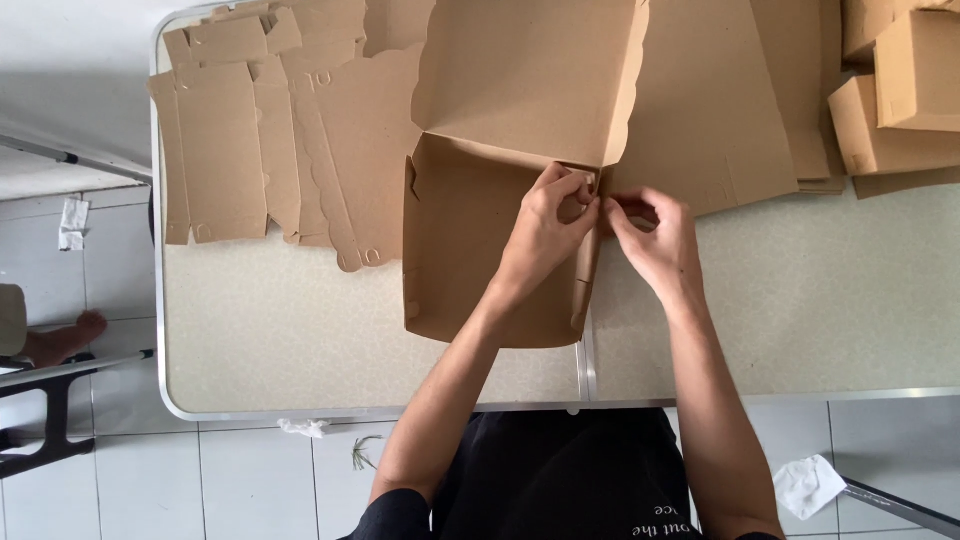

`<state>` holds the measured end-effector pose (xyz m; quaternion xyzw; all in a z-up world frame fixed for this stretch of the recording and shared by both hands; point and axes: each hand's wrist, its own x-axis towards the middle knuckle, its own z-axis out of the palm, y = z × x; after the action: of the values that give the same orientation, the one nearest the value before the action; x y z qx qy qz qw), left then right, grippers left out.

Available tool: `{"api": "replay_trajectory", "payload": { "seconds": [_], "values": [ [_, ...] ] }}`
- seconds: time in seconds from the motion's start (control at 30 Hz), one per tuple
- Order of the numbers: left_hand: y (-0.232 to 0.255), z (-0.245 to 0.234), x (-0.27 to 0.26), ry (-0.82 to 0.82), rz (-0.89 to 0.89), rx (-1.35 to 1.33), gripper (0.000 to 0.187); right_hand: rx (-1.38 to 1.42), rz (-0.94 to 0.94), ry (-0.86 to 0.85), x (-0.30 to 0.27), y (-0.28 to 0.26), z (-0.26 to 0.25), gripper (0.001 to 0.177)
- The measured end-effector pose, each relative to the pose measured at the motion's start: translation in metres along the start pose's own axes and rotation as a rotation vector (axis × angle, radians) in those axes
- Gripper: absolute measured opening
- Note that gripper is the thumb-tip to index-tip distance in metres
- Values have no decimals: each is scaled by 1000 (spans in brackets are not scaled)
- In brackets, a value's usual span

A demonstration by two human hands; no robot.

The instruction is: Folding a flat cardboard sheet into a box by bending edges and interlocking tabs

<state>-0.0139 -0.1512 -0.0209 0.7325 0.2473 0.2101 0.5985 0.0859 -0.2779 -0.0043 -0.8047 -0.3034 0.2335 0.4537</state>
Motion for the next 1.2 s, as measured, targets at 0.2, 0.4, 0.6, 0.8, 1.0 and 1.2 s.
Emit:
{"api": "replay_trajectory", "payload": {
  "seconds": [0.2,0.4,0.6,0.8,1.0,1.2],
  "values": [
    [9,3,-6,44,50,22,13,65,93,41,8,13,6,20],
    [0,7,-5,37,82,17,12,69,53,74,7,2,11,18],
    [18,-5,-3,22,64,-30,13,134,132,122,9,-1,10,15],
    [-9,-8,3,-4,39,-98,16,497,228,115,3,-21,8,19],
    [1,-12,1,-23,33,-127,15,491,172,116,5,-21,10,17],
    [25,-15,-2,-11,-1,-54,15,498,175,88,11,-9,12,23]
  ]
}}
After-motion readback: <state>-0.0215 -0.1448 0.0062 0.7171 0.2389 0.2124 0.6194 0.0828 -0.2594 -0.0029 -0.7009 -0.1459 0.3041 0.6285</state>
